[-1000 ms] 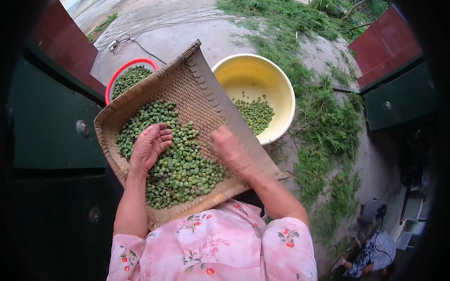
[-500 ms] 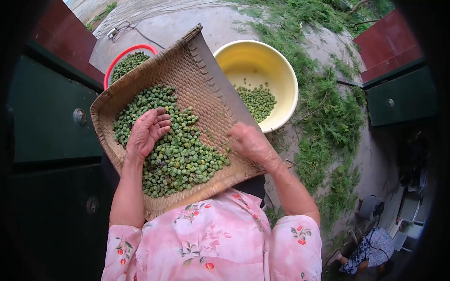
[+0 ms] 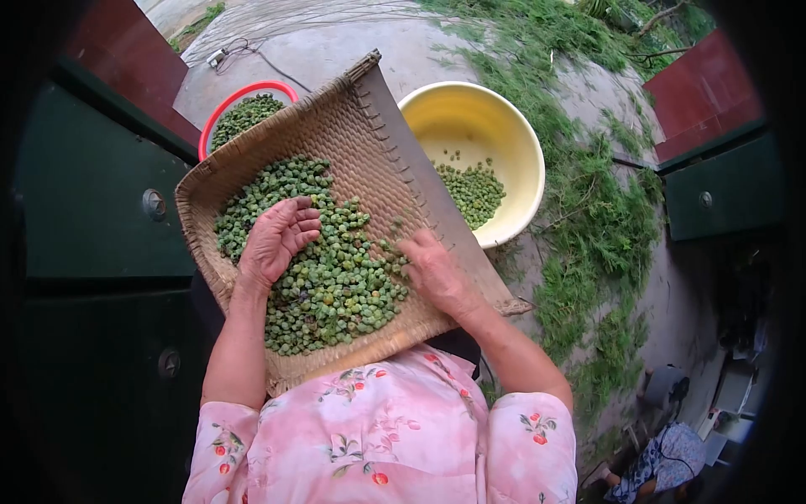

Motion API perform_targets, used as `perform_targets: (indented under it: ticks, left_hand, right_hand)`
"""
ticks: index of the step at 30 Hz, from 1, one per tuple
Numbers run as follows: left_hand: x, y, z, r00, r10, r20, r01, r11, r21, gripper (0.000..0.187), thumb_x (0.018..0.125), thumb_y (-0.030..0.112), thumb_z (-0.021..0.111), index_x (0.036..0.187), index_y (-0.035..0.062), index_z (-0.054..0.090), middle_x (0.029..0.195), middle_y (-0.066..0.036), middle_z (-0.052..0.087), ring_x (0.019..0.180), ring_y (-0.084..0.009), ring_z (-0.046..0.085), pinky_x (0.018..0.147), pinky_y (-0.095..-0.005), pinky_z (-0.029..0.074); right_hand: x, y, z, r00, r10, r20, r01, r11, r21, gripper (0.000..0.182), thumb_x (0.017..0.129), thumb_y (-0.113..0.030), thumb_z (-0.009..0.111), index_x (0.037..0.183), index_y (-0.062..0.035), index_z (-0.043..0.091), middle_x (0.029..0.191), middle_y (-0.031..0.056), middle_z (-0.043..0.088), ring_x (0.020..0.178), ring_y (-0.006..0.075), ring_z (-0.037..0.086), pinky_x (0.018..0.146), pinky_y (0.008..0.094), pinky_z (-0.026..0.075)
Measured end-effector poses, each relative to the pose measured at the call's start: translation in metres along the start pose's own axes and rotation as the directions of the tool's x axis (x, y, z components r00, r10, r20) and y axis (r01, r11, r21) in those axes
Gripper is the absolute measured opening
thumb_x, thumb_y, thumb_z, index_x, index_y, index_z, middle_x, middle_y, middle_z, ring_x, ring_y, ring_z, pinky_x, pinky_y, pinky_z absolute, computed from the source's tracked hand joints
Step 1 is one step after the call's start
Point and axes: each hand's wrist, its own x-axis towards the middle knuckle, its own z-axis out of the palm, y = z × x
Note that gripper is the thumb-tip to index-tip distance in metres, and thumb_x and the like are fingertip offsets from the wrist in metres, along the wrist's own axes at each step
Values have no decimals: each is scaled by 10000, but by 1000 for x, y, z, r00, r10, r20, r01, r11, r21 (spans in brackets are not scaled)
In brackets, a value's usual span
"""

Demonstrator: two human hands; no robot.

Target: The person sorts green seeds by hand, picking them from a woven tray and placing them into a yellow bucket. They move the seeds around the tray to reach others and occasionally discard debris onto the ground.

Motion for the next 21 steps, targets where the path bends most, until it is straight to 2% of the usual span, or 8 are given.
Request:
perform_targets:
  ticks: [1,3,6,10,11,14,20,21]
  left_hand:
    - [0,0,0,1000,0,-1,0,1000,4,321,943,206,525,1124,-59,499,959,-136,593,800,-187,620,688,-294,560]
    - [1,0,1,1000,-4,-8,4,1000,13,323,944,211,525,1123,-57,498,958,-133,592,797,-184,618,688,-294,561]
    - [2,0,1,1000,-1,4,1,1000,10,325,944,215,525,1124,-54,497,956,-129,591,795,-180,616,687,-293,560]
    - [0,0,2,1000,-2,6,2,1000,2,332,942,219,532,1128,-53,496,955,-124,591,793,-178,615,691,-294,560]
    - [0,0,1,1000,-1,7,1,1000,2,330,942,218,531,1126,-54,498,954,-124,592,796,-179,616,692,-294,560]
    - [0,0,0,1000,2,15,-2,1000,-9,321,944,214,527,1123,-51,504,956,-125,593,796,-181,618,692,-295,560]
    - [1,0,0,1000,-4,14,4,1000,-12,310,944,213,528,1111,-48,512,944,-122,600,791,-179,623,687,-297,561]
    - [1,0,-1,1000,-5,16,5,1000,-15,309,944,214,528,1108,-47,513,941,-121,601,791,-179,623,686,-297,561]
  right_hand:
    - [-1,-1,0,985,-27,173,31,999,-23,269,757,-19,619,1024,-17,592,929,166,545,905,350,558,782,398,457]
    - [-3,-2,1,865,-61,497,101,993,-55,215,778,-34,598,991,-15,612,863,165,562,859,353,570,750,403,462]
    - [-5,6,27,926,-104,362,85,994,68,167,803,-47,563,951,-18,634,816,171,567,835,354,577,732,415,459]
    - [21,5,36,987,-113,116,105,992,67,199,796,8,540,967,-18,637,847,164,565,848,352,577,758,405,462]
    - [31,10,37,989,-103,106,93,991,95,218,793,20,550,989,-19,636,891,154,578,870,324,588,775,375,468]
    - [48,15,21,993,-61,-98,70,993,98,224,786,14,579,999,-23,635,909,143,597,862,288,606,766,346,478]
    - [40,46,-5,958,32,-286,-9,997,81,218,753,-34,654,970,-17,635,863,129,610,800,269,622,722,332,491]
    - [35,50,-4,965,72,-253,-65,997,38,259,734,-49,678,982,-20,610,874,136,602,825,274,618,735,338,488]
